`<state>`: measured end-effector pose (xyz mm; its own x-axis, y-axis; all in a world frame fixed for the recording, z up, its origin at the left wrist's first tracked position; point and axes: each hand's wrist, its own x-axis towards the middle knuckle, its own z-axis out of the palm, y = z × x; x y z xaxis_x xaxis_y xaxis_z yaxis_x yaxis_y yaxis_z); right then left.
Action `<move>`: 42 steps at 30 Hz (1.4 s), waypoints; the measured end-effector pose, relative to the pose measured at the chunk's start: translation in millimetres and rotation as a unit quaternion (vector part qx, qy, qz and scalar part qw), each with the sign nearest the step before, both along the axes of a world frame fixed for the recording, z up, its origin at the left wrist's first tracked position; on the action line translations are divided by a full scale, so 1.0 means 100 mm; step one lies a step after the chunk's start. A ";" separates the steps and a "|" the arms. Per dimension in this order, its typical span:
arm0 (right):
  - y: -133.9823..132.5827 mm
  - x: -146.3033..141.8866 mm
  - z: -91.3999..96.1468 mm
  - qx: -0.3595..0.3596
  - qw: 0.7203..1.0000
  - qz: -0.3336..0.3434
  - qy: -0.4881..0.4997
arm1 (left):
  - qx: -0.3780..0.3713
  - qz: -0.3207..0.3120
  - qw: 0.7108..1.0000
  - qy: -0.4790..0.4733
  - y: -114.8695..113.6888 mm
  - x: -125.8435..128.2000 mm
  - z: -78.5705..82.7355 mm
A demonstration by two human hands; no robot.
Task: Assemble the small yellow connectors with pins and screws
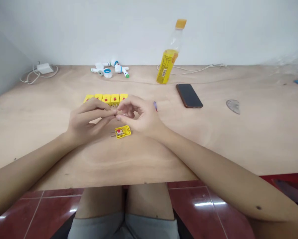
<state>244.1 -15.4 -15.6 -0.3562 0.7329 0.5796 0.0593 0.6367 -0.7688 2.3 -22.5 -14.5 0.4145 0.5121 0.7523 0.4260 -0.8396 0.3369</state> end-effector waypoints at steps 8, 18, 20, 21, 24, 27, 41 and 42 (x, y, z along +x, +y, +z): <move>-0.01 0.00 0.02 0.106 0.994 -0.040 -0.012 | -0.168 -0.023 0.976 -0.134 -0.13 0.13 0.07; -0.01 0.02 0.03 0.120 0.991 -0.025 -0.056 | -0.281 -0.057 0.944 -0.163 -0.09 0.13 0.02; -0.01 0.02 0.04 0.122 0.990 -0.026 -0.064 | -0.275 -0.053 0.948 -0.154 -0.10 0.13 0.02; -0.01 0.02 0.04 0.125 0.989 -0.026 -0.069 | -0.272 -0.051 0.949 -0.150 -0.10 0.13 0.02; -0.01 0.03 0.06 0.145 0.986 -0.022 -0.082 | -0.267 -0.052 0.952 -0.138 -0.11 0.12 0.04; -0.01 0.04 0.07 0.147 0.985 -0.016 -0.090 | -0.272 -0.060 0.953 -0.121 -0.11 0.11 0.05; 0.06 0.26 0.16 0.022 0.975 0.079 -0.208 | -0.240 -0.079 0.966 0.058 -0.11 0.00 0.07; 0.08 0.27 0.15 0.004 0.970 0.096 -0.222 | -0.236 -0.086 0.965 0.073 -0.12 -0.02 0.07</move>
